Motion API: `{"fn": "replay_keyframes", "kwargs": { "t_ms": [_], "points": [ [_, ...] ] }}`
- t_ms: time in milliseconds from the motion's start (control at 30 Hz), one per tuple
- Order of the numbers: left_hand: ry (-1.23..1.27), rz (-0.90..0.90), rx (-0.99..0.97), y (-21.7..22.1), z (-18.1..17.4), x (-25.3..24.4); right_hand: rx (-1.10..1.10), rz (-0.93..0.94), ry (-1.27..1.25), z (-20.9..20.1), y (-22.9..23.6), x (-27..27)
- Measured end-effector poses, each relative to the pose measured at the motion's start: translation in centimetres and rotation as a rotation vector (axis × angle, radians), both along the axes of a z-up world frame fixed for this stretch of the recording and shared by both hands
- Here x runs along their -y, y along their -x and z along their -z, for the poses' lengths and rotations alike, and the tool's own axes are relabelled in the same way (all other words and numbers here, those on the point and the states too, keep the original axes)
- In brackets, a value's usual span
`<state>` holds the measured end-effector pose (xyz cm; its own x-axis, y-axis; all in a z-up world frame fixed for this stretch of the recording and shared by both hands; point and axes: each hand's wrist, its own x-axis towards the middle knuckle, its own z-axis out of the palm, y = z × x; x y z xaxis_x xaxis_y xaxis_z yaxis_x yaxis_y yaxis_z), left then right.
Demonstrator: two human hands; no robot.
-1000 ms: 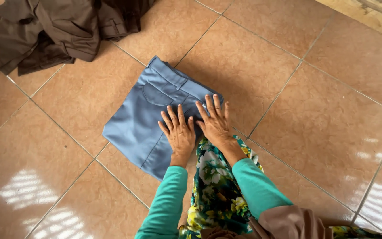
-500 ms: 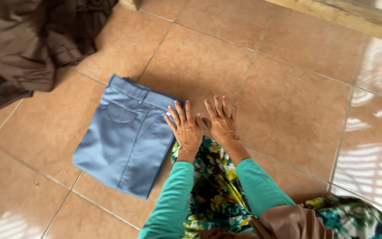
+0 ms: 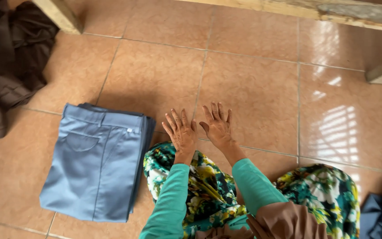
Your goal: A person is sitting on the floor, picking up trousers from a pile, folding them neatly into a rectangular shape, and placing them onto a stack.
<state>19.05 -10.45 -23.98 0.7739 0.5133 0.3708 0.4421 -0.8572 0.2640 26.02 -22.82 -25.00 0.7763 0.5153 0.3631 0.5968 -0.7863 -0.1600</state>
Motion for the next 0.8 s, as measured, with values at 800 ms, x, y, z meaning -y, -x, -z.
{"fn": "replay_keyframes", "kwargs": {
  "t_ms": [800],
  "points": [
    [0.223, 0.776, -0.511, -7.0, -6.0, 33.4, -0.447, 0.833, 0.035, -7.0, 3.2, 33.9]
  ]
}}
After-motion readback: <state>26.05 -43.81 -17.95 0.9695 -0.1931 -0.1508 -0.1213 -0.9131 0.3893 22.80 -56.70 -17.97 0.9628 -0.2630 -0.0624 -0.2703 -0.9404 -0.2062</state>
